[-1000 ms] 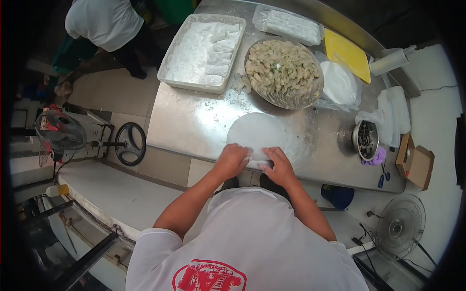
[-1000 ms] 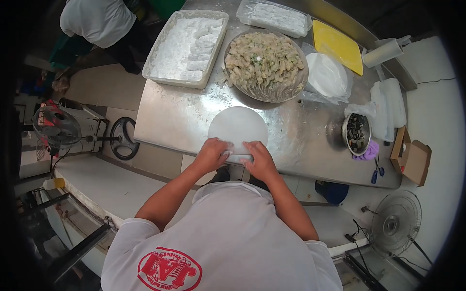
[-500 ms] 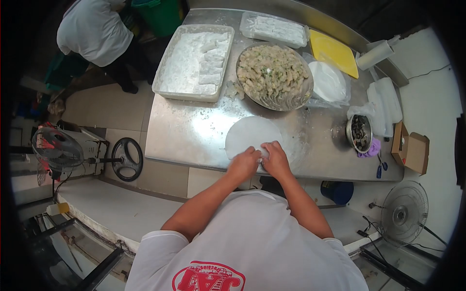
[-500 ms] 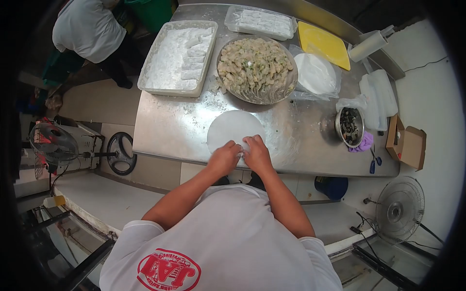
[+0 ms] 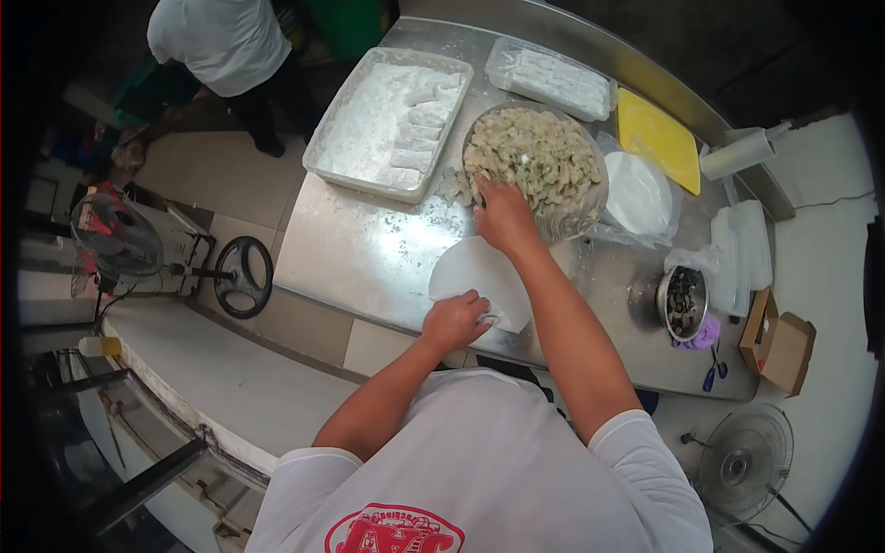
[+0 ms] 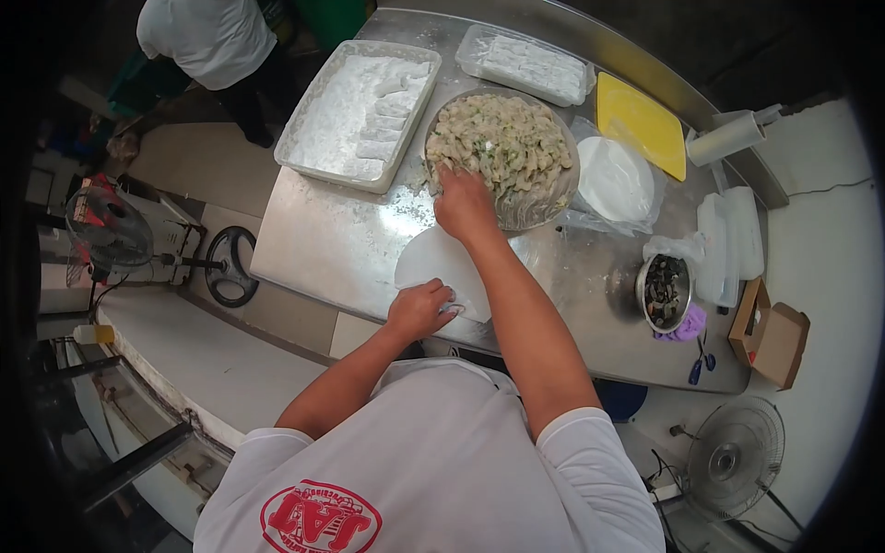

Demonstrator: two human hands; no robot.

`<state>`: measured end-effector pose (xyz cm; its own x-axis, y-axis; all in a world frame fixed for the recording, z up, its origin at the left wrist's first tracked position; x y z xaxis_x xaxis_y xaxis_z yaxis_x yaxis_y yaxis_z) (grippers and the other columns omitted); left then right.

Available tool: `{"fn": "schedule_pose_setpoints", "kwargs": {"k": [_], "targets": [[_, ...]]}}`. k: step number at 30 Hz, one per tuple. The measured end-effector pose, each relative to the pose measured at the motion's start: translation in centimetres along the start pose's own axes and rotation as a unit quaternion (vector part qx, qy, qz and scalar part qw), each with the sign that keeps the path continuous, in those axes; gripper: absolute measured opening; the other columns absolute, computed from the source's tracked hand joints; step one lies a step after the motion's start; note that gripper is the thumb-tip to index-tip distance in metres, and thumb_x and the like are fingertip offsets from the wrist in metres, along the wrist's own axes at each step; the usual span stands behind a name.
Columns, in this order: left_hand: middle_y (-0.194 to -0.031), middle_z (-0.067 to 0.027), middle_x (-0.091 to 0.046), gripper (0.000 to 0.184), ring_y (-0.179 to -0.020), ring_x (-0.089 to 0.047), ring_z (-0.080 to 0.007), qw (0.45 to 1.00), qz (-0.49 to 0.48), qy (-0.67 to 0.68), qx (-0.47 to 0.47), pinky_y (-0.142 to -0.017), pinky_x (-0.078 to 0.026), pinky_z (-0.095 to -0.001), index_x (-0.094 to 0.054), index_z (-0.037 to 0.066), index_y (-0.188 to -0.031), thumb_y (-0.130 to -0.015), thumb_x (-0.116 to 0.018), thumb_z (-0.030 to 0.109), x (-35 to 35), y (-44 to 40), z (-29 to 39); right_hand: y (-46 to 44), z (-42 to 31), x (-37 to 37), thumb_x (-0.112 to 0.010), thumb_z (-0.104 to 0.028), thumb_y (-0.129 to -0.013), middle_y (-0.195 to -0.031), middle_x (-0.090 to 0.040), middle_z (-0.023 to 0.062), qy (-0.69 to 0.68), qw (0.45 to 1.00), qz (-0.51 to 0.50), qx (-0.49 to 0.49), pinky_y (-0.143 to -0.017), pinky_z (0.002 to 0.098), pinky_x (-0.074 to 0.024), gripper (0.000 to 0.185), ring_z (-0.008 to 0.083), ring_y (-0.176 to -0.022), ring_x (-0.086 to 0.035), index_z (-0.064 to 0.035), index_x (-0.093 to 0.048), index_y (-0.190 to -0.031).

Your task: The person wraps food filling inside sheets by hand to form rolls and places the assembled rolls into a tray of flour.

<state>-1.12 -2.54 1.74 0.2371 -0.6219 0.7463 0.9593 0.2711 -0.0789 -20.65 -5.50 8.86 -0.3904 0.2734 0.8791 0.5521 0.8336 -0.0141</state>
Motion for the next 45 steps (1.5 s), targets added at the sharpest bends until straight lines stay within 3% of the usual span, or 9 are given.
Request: {"fn": "schedule_pose_setpoints", "kwargs": {"k": [13, 16, 18, 24, 27, 29, 31, 38, 45], "targets": [[-0.097, -0.0097, -0.061, 0.026, -0.082, -0.067, -0.0313, 1.000, -0.009, 0.001, 0.016, -0.071, -0.056, -0.0440, -0.066, 0.009, -0.097, -0.082, -0.076, 0.028, 0.2, 0.0, 0.3, 4.4, 2.6, 2.4, -0.071, -0.010, -0.084, -0.118, -0.069, 0.0200, -0.084, 0.994, 0.048, 0.050, -0.097, 0.0463, -0.0487, 0.037, 0.0415, -0.109, -0.063, -0.0042, -0.069, -0.120], [-0.098, -0.0113, -0.060, 0.027, -0.085, -0.067, -0.0324, 0.998, -0.031, 0.005, 0.050, -0.074, -0.056, -0.0446, -0.066, 0.009, -0.099, -0.083, -0.076, 0.028, 0.7, -0.4, 0.7, 5.1, 4.0, 3.6, -0.072, -0.009, -0.086, -0.112, -0.071, 0.0176, -0.062, 0.997, 0.027, 0.031, -0.091, 0.0401, -0.0512, 0.034, 0.0340, -0.101, -0.067, -0.0052, -0.069, -0.119], [-0.098, -0.0121, -0.060, 0.029, -0.086, -0.067, -0.0330, 0.995, -0.059, 0.002, 0.075, -0.075, -0.056, -0.0450, -0.065, 0.008, -0.101, -0.083, -0.077, 0.028, 0.6, -0.2, 0.5, 5.8, 4.1, 5.2, -0.074, -0.011, -0.089, -0.102, -0.072, 0.0097, -0.161, 0.977, -0.032, -0.135, -0.086, 0.0320, -0.0512, 0.029, 0.0193, -0.094, -0.066, -0.0032, -0.068, -0.117], [-0.106, -0.0146, -0.057, 0.041, -0.090, -0.064, -0.0353, 0.992, -0.032, 0.119, 0.014, -0.078, -0.054, -0.0451, -0.059, 0.005, -0.112, -0.079, -0.081, 0.018, 1.2, -0.6, -1.7, 11.2, 1.9, 3.6, -0.075, -0.015, -0.091, -0.102, -0.065, -0.0016, -0.470, 0.875, -0.061, -0.096, -0.084, 0.0271, -0.0491, 0.031, 0.0078, -0.095, -0.059, -0.0027, -0.061, -0.116], [-0.108, -0.0148, -0.056, 0.053, -0.092, -0.063, -0.0341, 0.974, -0.043, 0.209, 0.082, -0.080, -0.053, -0.0433, -0.054, 0.003, -0.118, -0.075, -0.083, 0.009, 2.4, -0.6, -2.2, 13.7, 1.3, 0.2, -0.074, -0.006, -0.084, -0.108, -0.064, 0.0047, -0.358, 0.922, -0.113, -0.091, -0.088, 0.0293, -0.0495, 0.037, 0.0155, -0.099, -0.061, -0.0031, -0.059, -0.117], [-0.111, -0.0145, -0.055, 0.062, -0.092, -0.063, -0.0335, 0.978, 0.018, 0.209, -0.004, -0.080, -0.053, -0.0423, -0.051, 0.001, -0.126, -0.072, -0.082, 0.002, 2.9, -0.5, -2.4, 14.5, 1.9, -2.4, -0.072, -0.002, -0.081, -0.108, -0.063, 0.0068, -0.266, 0.949, -0.142, -0.090, -0.090, 0.0307, -0.0501, 0.039, 0.0198, -0.100, -0.062, -0.0033, -0.060, -0.118], [-0.109, -0.0145, -0.056, 0.061, -0.091, -0.063, -0.0342, 0.978, 0.027, 0.202, -0.039, -0.080, -0.053, -0.0426, -0.053, 0.001, -0.126, -0.072, -0.081, 0.002, 2.7, -0.5, -2.9, 15.0, 2.3, -4.7, -0.068, 0.002, -0.076, -0.102, -0.064, 0.0167, -0.150, 0.979, -0.134, 0.016, -0.095, 0.0389, -0.0506, 0.048, 0.0375, -0.107, -0.063, -0.0039, -0.060, -0.123], [-0.094, -0.0168, -0.061, 0.024, -0.087, -0.062, -0.0379, 0.979, -0.002, 0.203, -0.030, -0.078, -0.052, -0.0446, -0.067, 0.001, -0.102, -0.078, -0.072, 0.003, 2.9, -0.2, -3.5, 17.0, 2.5, -3.6, -0.068, 0.000, -0.078, -0.107, -0.063, 0.0180, -0.223, 0.974, -0.035, -0.019, -0.098, 0.0432, -0.0488, 0.034, 0.0370, -0.112, -0.061, -0.0020, -0.068, -0.112], [-0.097, -0.0165, -0.062, 0.027, -0.093, -0.063, -0.0383, 0.986, -0.044, 0.163, -0.005, -0.081, -0.053, -0.0443, -0.068, 0.001, -0.104, -0.078, -0.074, 0.005, 3.0, -0.4, -2.9, 18.0, 2.8, -4.6, -0.069, 0.001, -0.080, -0.113, -0.062, 0.0157, -0.127, 0.987, 0.055, 0.083, -0.090, 0.0418, -0.0516, 0.027, 0.0355, -0.102, -0.063, -0.0022, -0.070, -0.107]]}}
Point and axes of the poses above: each hand's wrist, its own y-axis away from the middle knuckle, its own x-axis out of the back of the hand, z = x × y, the point moved 3 cm from there along -y, towards the middle knuckle
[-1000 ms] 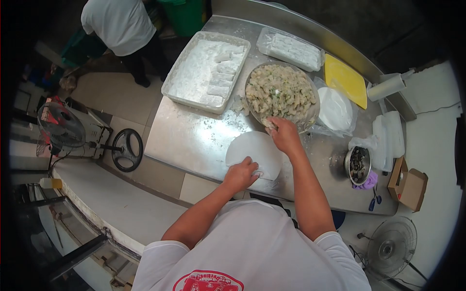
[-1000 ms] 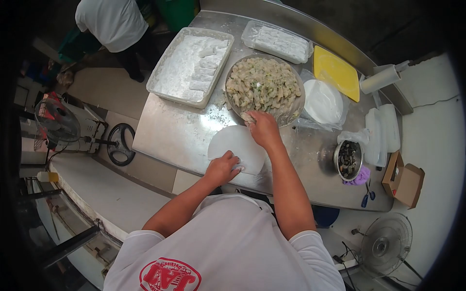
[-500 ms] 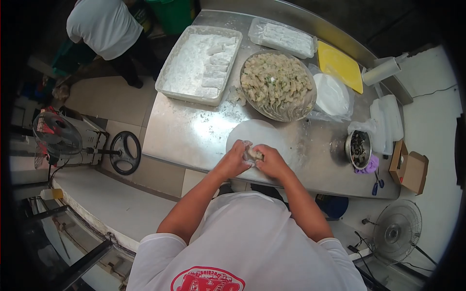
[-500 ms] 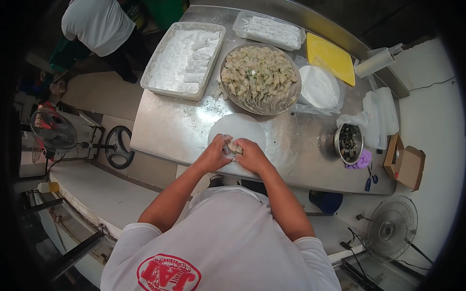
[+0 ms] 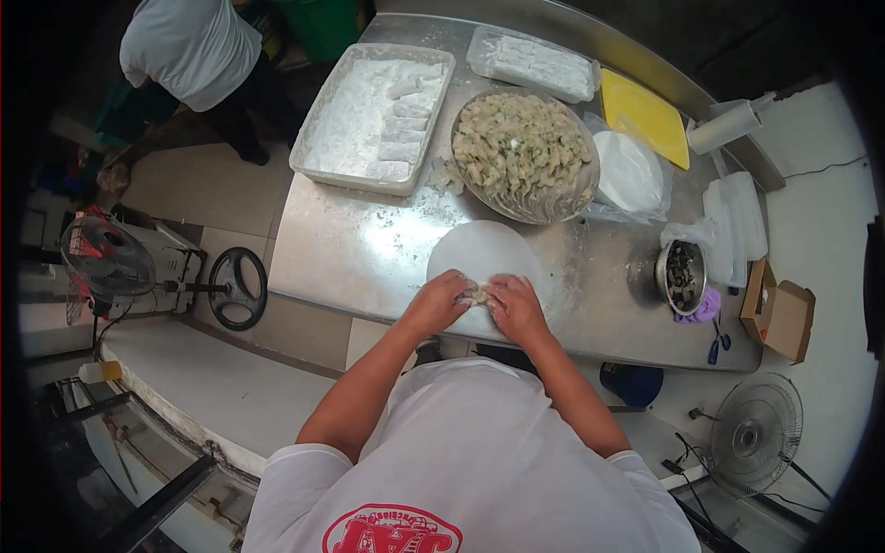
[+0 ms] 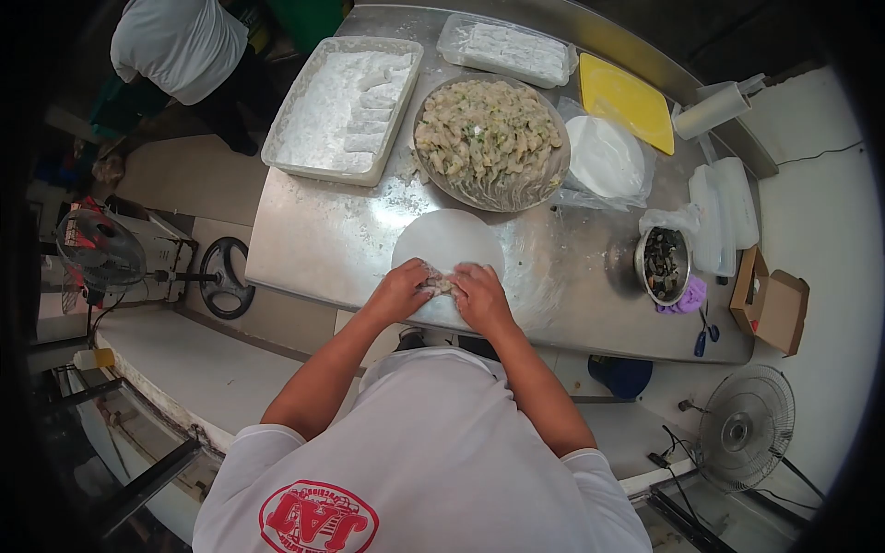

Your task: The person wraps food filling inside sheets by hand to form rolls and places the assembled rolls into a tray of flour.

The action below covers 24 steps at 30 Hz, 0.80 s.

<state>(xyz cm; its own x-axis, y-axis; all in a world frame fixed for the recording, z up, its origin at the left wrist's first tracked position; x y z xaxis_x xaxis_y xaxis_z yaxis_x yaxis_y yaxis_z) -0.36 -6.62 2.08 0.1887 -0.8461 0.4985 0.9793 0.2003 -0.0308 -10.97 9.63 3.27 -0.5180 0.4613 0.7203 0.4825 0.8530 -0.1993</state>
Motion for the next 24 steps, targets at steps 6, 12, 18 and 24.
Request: {"fn": "schedule_pose_setpoints", "kwargs": {"k": [6, 12, 18, 24], "targets": [[-0.107, -0.0137, -0.061, 0.037, -0.098, -0.063, -0.0358, 0.999, 0.033, -0.032, -0.027, -0.083, -0.054, -0.0432, -0.067, 0.004, -0.107, -0.073, -0.080, 0.009, -0.8, -0.1, 0.7, -0.3, -0.2, 0.4, -0.067, 0.002, -0.083, -0.102, -0.065, 0.0144, -0.088, 0.988, -0.049, -0.113, -0.082, 0.0403, -0.0540, 0.026, 0.0338, -0.095, -0.065, -0.0038, -0.071, -0.108], [-0.102, -0.0126, -0.061, 0.035, -0.095, -0.063, -0.0346, 0.994, 0.008, -0.105, -0.036, -0.081, -0.054, -0.0437, -0.068, 0.005, -0.103, -0.072, -0.081, 0.014, -1.4, -0.2, 0.3, -0.5, 0.6, 0.8, -0.067, 0.003, -0.082, -0.097, -0.065, 0.0149, -0.059, 0.991, -0.048, -0.112, -0.080, 0.0386, -0.0538, 0.019, 0.0344, -0.088, -0.066, -0.0028, -0.069, -0.100], [-0.098, -0.0100, -0.060, 0.031, -0.093, -0.063, -0.0322, 0.994, 0.004, -0.105, -0.037, -0.080, -0.054, -0.0435, -0.068, 0.006, -0.097, -0.071, -0.082, 0.016, -1.0, -0.5, 1.3, 1.3, 2.9, -0.5, -0.066, 0.007, -0.079, -0.094, -0.065, 0.0115, -0.211, 0.942, -0.006, -0.262, -0.078, 0.0345, -0.0529, 0.021, 0.0284, -0.084, -0.066, -0.0025, -0.067, -0.098], [-0.098, -0.0088, -0.060, 0.029, -0.095, -0.063, -0.0301, 0.987, -0.029, -0.152, -0.051, -0.081, -0.055, -0.0432, -0.067, 0.007, -0.092, -0.069, -0.082, 0.016, -1.5, -0.7, 0.6, 1.0, 0.5, 0.1, -0.068, 0.007, -0.076, -0.094, -0.064, 0.0135, -0.146, 0.972, 0.005, -0.184, -0.077, 0.0356, -0.0529, 0.022, 0.0304, -0.084, -0.065, -0.0023, -0.065, -0.095]]}}
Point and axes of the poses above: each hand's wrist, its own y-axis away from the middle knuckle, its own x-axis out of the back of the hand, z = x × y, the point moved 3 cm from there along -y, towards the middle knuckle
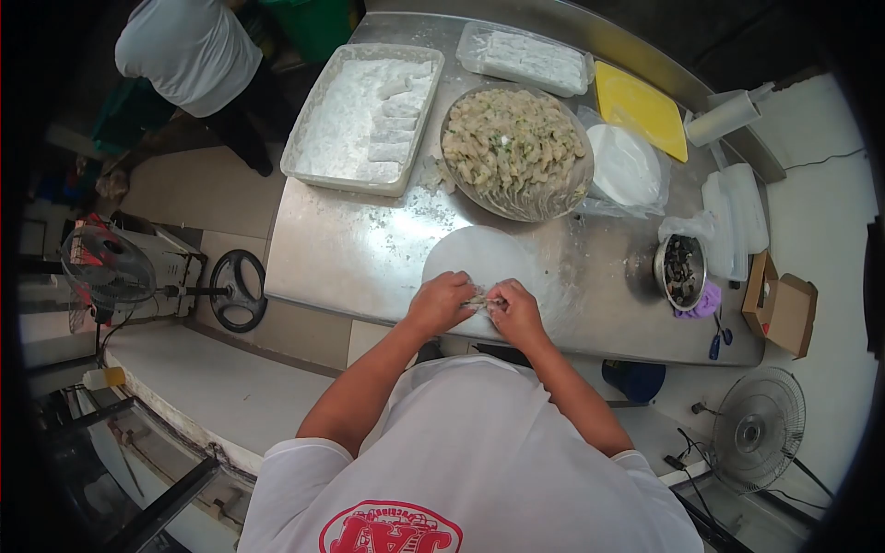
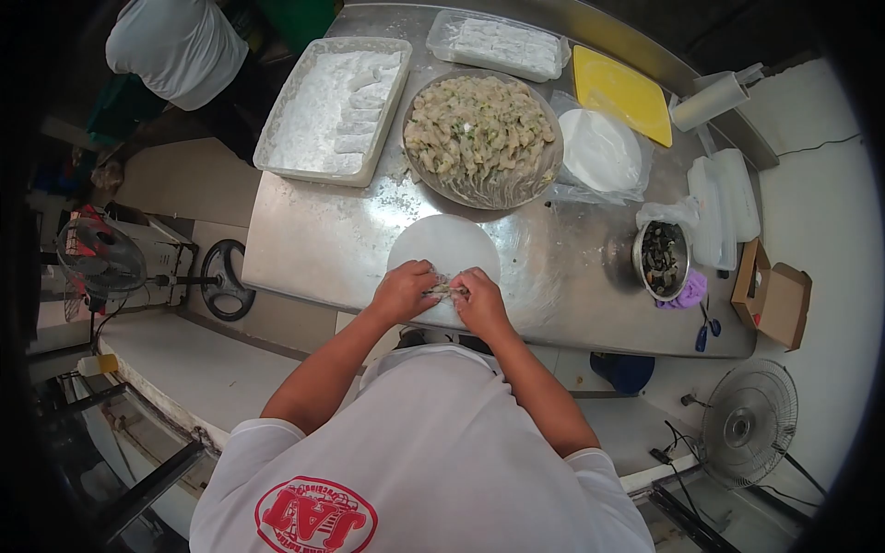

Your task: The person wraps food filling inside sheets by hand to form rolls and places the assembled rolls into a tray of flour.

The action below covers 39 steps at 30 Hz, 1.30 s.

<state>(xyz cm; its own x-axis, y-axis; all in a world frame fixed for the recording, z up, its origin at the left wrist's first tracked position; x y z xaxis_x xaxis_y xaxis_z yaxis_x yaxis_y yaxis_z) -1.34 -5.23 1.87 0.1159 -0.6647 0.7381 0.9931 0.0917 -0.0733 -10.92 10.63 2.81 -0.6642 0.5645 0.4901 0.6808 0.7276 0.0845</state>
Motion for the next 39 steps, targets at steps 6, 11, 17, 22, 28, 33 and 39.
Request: {"fn": "schedule_pose_setpoints", "kwargs": {"k": [6, 11, 17, 22, 28, 33, 39], "targets": [[-0.096, -0.0116, -0.063, 0.026, -0.090, -0.064, -0.0340, 0.994, 0.040, 0.087, -0.050, -0.079, -0.054, -0.0443, -0.067, 0.004, -0.092, -0.072, -0.079, 0.015, 0.8, -0.2, -0.6, -0.3, -0.8, 0.5, -0.069, 0.005, -0.077, -0.094, -0.066, 0.0170, 0.056, 0.998, -0.024, -0.004, -0.079, 0.0397, -0.0533, 0.022, 0.0351, -0.086, -0.066, -0.0022, -0.065, -0.097], [-0.095, -0.0149, -0.064, 0.031, -0.092, -0.064, -0.0368, 0.993, 0.019, 0.120, -0.009, -0.080, -0.053, -0.0448, -0.069, 0.003, -0.102, -0.075, -0.076, 0.015, 0.9, -0.1, -1.0, -0.4, -1.1, 0.5, -0.069, 0.001, -0.079, -0.095, -0.067, 0.0179, 0.075, 0.995, -0.047, 0.044, -0.080, 0.0401, -0.0535, 0.020, 0.0356, -0.086, -0.067, -0.0018, -0.067, -0.099], [-0.101, -0.0162, -0.062, 0.034, -0.090, -0.064, -0.0368, 0.984, -0.006, 0.177, -0.001, -0.079, -0.054, -0.0432, -0.069, 0.002, -0.107, -0.074, -0.072, 0.009, 2.3, 0.2, -0.6, -0.3, -1.1, 0.3, -0.068, -0.001, -0.081, -0.091, -0.068, 0.0168, 0.101, 0.994, -0.029, 0.033, -0.079, 0.0409, -0.0539, 0.020, 0.0356, -0.085, -0.067, -0.0017, -0.069, -0.101], [-0.103, -0.0161, -0.062, 0.035, -0.088, -0.064, -0.0347, 0.983, -0.030, 0.182, 0.007, -0.080, -0.054, -0.0406, -0.069, 0.002, -0.110, -0.075, -0.070, 0.006, 1.9, 0.5, -1.8, -0.3, -3.3, 3.8, -0.067, -0.002, -0.084, -0.086, -0.068, 0.0142, 0.065, 0.995, 0.078, 0.011, -0.077, 0.0376, -0.0537, 0.007, 0.0285, -0.080, -0.067, -0.0008, -0.068, -0.091], [-0.101, -0.0153, -0.062, 0.035, -0.087, -0.064, -0.0316, 0.975, -0.042, 0.215, 0.037, -0.080, -0.055, -0.0391, -0.069, 0.002, -0.112, -0.077, -0.068, 0.003, 1.5, 0.4, -0.9, -7.2, -9.9, 11.5, -0.065, -0.009, -0.091, -0.105, -0.067, 0.0152, -0.219, 0.917, 0.266, 0.202, -0.089, 0.0327, -0.0525, 0.014, 0.0197, -0.093, -0.065, -0.0007, -0.068, -0.102], [-0.096, -0.0135, -0.061, 0.037, -0.082, -0.063, -0.0282, 0.972, 0.019, 0.232, 0.039, -0.075, -0.054, -0.0363, -0.069, 0.002, -0.114, -0.077, -0.072, 0.004, 1.6, 0.5, -0.9, -11.4, -2.8, 7.1, -0.061, -0.028, -0.096, -0.137, -0.059, 0.0203, 0.352, 0.934, 0.036, 0.058, -0.118, 0.0521, -0.0299, 0.046, 0.0348, -0.130, -0.054, -0.0030, -0.060, -0.134], [-0.088, -0.0109, -0.056, 0.037, -0.070, -0.056, -0.0246, 0.976, 0.016, 0.205, 0.066, -0.065, -0.049, -0.0341, -0.069, 0.001, -0.113, -0.077, -0.077, 0.008, 1.2, 0.3, -0.7, -2.6, -1.7, 9.9, -0.068, -0.018, -0.088, -0.116, -0.069, 0.0186, 0.250, 0.949, 0.161, 0.106, -0.106, 0.0464, -0.0437, 0.029, 0.0375, -0.113, -0.063, -0.0038, -0.068, -0.113]]}}
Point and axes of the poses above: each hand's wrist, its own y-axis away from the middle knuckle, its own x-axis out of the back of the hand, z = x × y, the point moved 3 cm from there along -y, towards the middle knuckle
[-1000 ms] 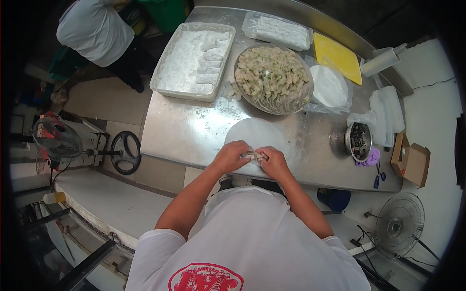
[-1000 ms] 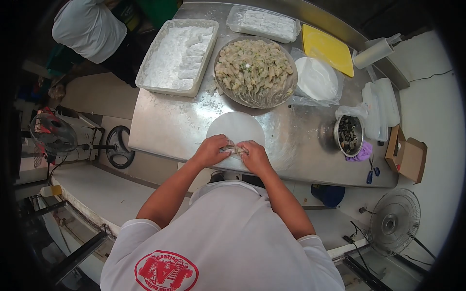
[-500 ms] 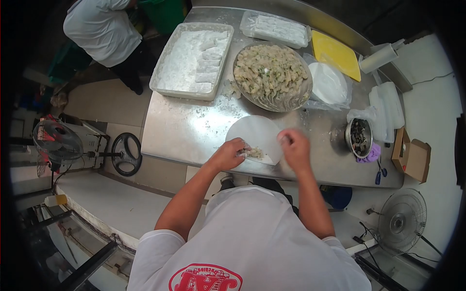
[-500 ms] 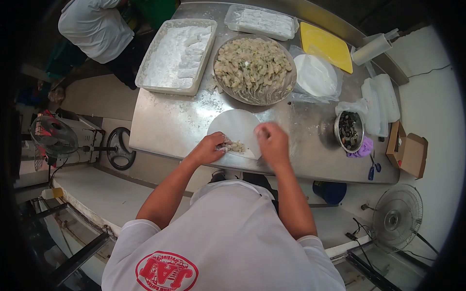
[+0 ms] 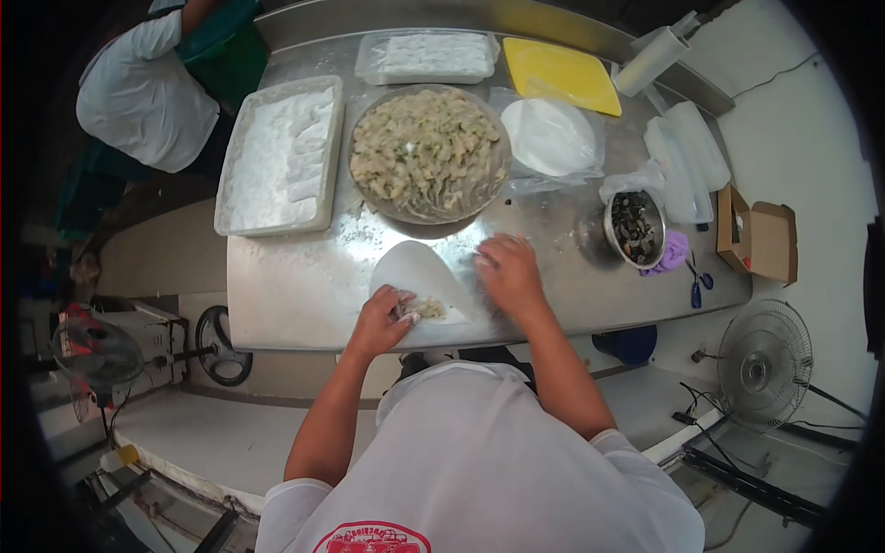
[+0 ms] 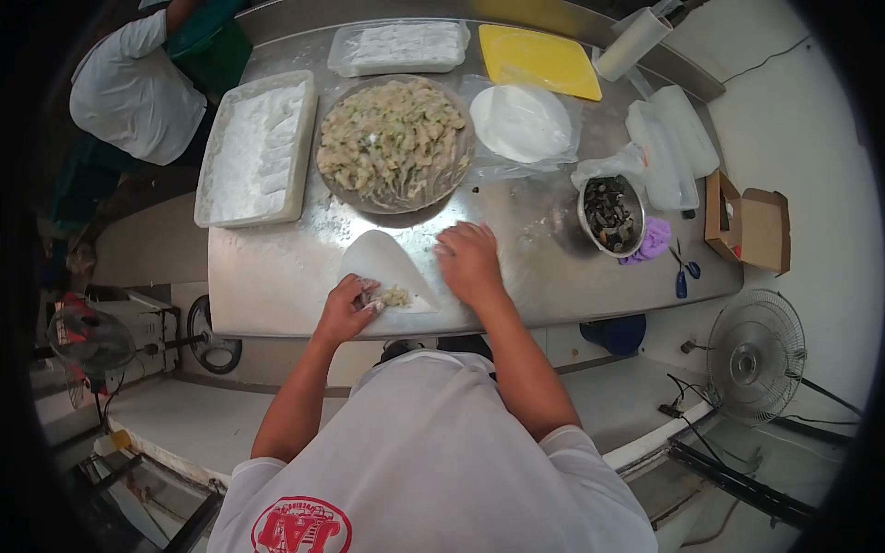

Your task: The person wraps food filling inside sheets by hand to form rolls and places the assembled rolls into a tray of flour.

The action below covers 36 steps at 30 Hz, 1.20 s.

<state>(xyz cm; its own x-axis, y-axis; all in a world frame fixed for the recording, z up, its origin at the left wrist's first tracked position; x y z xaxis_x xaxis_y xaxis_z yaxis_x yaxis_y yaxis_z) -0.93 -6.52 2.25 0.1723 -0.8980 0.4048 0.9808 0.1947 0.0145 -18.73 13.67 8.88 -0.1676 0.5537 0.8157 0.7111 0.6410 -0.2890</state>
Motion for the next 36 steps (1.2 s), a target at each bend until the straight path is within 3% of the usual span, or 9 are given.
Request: {"fn": "schedule_pose_setpoints", "kwargs": {"k": [5, 10, 18, 23, 25, 29, 32, 34, 36], "targets": [[-0.087, -0.0100, -0.056, 0.038, -0.068, -0.056, -0.0227, 1.000, 0.009, 0.013, 0.018, -0.063, -0.048, -0.0325, -0.070, 0.000, -0.112, -0.075, -0.078, 0.009, -0.1, 0.0, -0.1, 1.8, 13.0, 9.9, -0.069, -0.014, -0.085, -0.094, -0.071, 0.0153, 0.059, 0.972, 0.130, -0.186, -0.090, 0.0455, -0.0509, 0.015, 0.0376, -0.095, -0.065, -0.0059, -0.072, -0.097], [-0.089, -0.0105, -0.057, 0.043, -0.070, -0.057, -0.0236, 1.000, -0.002, -0.004, 0.030, -0.064, -0.048, -0.0327, -0.069, 0.000, -0.114, -0.073, -0.078, 0.010, -0.2, -0.4, 0.7, 0.8, 23.0, 14.8, -0.072, -0.024, -0.087, -0.104, -0.073, 0.0189, 0.311, 0.894, 0.003, -0.322, -0.089, 0.0496, -0.0533, 0.025, 0.0409, -0.099, -0.068, -0.0064, -0.071, -0.104], [-0.092, -0.0111, -0.059, 0.048, -0.075, -0.059, -0.0242, 0.999, 0.010, -0.025, 0.026, -0.066, -0.049, -0.0332, -0.068, 0.002, -0.118, -0.072, -0.078, 0.011, -0.2, -0.3, 0.3, 0.8, 27.4, 14.3, -0.069, -0.023, -0.089, -0.099, -0.072, 0.0211, 0.267, 0.895, 0.016, -0.355, -0.084, 0.0482, -0.0540, 0.021, 0.0403, -0.095, -0.069, -0.0077, -0.071, -0.103], [-0.102, -0.0137, -0.056, 0.061, -0.091, -0.060, -0.0329, 0.997, -0.028, -0.069, 0.020, -0.078, -0.051, -0.0389, -0.064, 0.005, -0.128, -0.071, -0.083, 0.013, -0.3, -0.1, 1.0, 0.7, 18.3, 14.9, -0.066, -0.013, -0.095, -0.097, -0.074, 0.0113, -0.001, 0.944, 0.172, -0.282, -0.082, 0.0332, -0.0533, 0.011, 0.0225, -0.092, -0.071, -0.0051, -0.071, -0.102], [-0.107, -0.0149, -0.056, 0.066, -0.097, -0.060, -0.0355, 0.994, -0.033, -0.103, -0.027, -0.084, -0.052, -0.0411, -0.061, 0.005, -0.132, -0.071, -0.083, 0.014, -0.6, -0.1, 1.5, 0.7, 8.7, 12.2, -0.065, -0.011, -0.097, -0.101, -0.073, 0.0055, -0.125, 0.968, 0.084, -0.201, -0.085, 0.0307, -0.0520, 0.011, 0.0157, -0.094, -0.067, -0.0048, -0.071, -0.104], [-0.119, -0.0167, -0.056, 0.077, -0.107, -0.059, -0.0377, 0.993, -0.039, -0.108, -0.003, -0.092, -0.052, -0.0421, -0.054, 0.007, -0.141, -0.070, -0.082, 0.013, -0.6, -0.3, 1.8, 3.8, -2.7, 1.2, -0.072, -0.015, -0.093, -0.092, -0.069, 0.0009, -0.410, 0.879, -0.184, -0.158, -0.077, 0.0273, -0.0508, 0.014, 0.0087, -0.085, -0.061, -0.0036, -0.070, -0.102], [-0.120, -0.0168, -0.055, 0.080, -0.108, -0.059, -0.0376, 0.995, -0.033, -0.098, -0.011, -0.092, -0.052, -0.0420, -0.051, 0.007, -0.143, -0.069, -0.082, 0.012, -0.4, -0.2, 1.3, 4.9, -5.5, -5.1, -0.071, -0.012, -0.091, -0.090, -0.069, 0.0058, -0.448, 0.841, -0.233, -0.193, -0.074, 0.0305, -0.0511, 0.012, 0.0163, -0.082, -0.066, -0.0024, -0.067, -0.099], [-0.120, -0.0167, -0.055, 0.080, -0.108, -0.059, -0.0377, 0.996, -0.034, -0.082, -0.006, -0.092, -0.052, -0.0419, -0.051, 0.007, -0.143, -0.069, -0.082, 0.013, -0.3, -0.1, 1.3, 3.6, -6.3, -5.9, -0.069, -0.007, -0.088, -0.089, -0.069, 0.0123, -0.253, 0.954, -0.136, -0.089, -0.075, 0.0372, -0.0523, 0.010, 0.0292, -0.085, -0.068, -0.0019, -0.066, -0.096], [-0.118, -0.0166, -0.056, 0.075, -0.107, -0.059, -0.0373, 0.997, -0.032, -0.065, 0.015, -0.093, -0.052, -0.0420, -0.053, 0.007, -0.141, -0.071, -0.080, 0.010, -0.2, -0.2, 1.3, 3.5, -5.5, -7.2, -0.069, -0.004, -0.085, -0.090, -0.067, 0.0173, -0.213, 0.971, -0.101, -0.043, -0.081, 0.0424, -0.0520, 0.009, 0.0376, -0.091, -0.065, -0.0021, -0.065, -0.093]]}}
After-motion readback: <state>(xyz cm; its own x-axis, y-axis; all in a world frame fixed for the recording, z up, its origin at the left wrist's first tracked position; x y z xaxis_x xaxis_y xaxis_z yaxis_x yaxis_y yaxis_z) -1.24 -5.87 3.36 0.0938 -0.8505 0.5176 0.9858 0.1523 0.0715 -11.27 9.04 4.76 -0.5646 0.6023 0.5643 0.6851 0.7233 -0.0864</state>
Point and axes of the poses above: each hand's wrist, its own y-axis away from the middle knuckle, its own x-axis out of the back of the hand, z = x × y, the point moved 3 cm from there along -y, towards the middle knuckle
